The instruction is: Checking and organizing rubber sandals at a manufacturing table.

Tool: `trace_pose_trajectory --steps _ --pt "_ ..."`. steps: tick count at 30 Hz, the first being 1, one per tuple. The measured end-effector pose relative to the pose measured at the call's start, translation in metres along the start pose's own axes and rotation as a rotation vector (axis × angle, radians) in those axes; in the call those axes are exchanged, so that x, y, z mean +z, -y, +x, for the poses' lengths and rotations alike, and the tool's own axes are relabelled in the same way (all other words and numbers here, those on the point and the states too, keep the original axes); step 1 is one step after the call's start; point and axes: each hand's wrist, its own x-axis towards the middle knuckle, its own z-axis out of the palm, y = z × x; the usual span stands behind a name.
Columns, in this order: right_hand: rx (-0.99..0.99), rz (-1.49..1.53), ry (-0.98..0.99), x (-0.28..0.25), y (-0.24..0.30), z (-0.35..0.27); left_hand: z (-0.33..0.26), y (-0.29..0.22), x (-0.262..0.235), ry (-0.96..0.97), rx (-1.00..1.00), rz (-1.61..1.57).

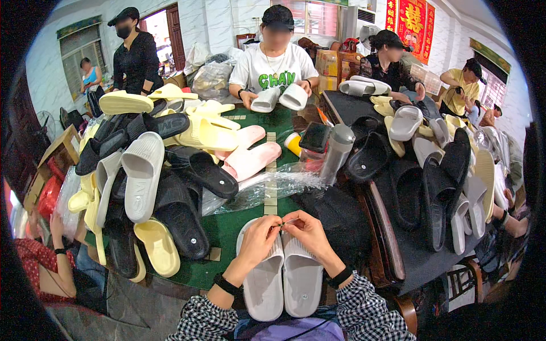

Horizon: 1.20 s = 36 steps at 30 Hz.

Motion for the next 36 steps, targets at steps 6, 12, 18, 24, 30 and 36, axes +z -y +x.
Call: trace_pose_trajectory --steps 6,12,18,24,30,36 --pt "-0.094 0.216 -0.169 -0.003 -0.002 0.000 -0.003 -0.023 -0.005 -0.150 0.088 0.204" --pt "-0.129 0.204 -0.380 -0.009 -0.006 0.001 -0.080 -0.068 -0.012 0.107 0.166 0.318" --pt "0.020 0.241 -0.363 -0.012 0.005 -0.002 -0.115 -0.071 0.001 0.219 0.069 0.494" --pt "-0.024 0.433 -0.442 -0.020 0.043 -0.006 -0.119 -0.058 0.005 0.240 0.071 0.473" --pt "-0.401 0.509 -0.506 -0.049 0.108 -0.045 -0.123 -0.057 0.006 0.228 0.052 0.484" --pt "-0.886 -0.098 -0.833 -0.086 0.173 -0.126 -0.122 -0.060 0.006 0.241 0.061 0.476"
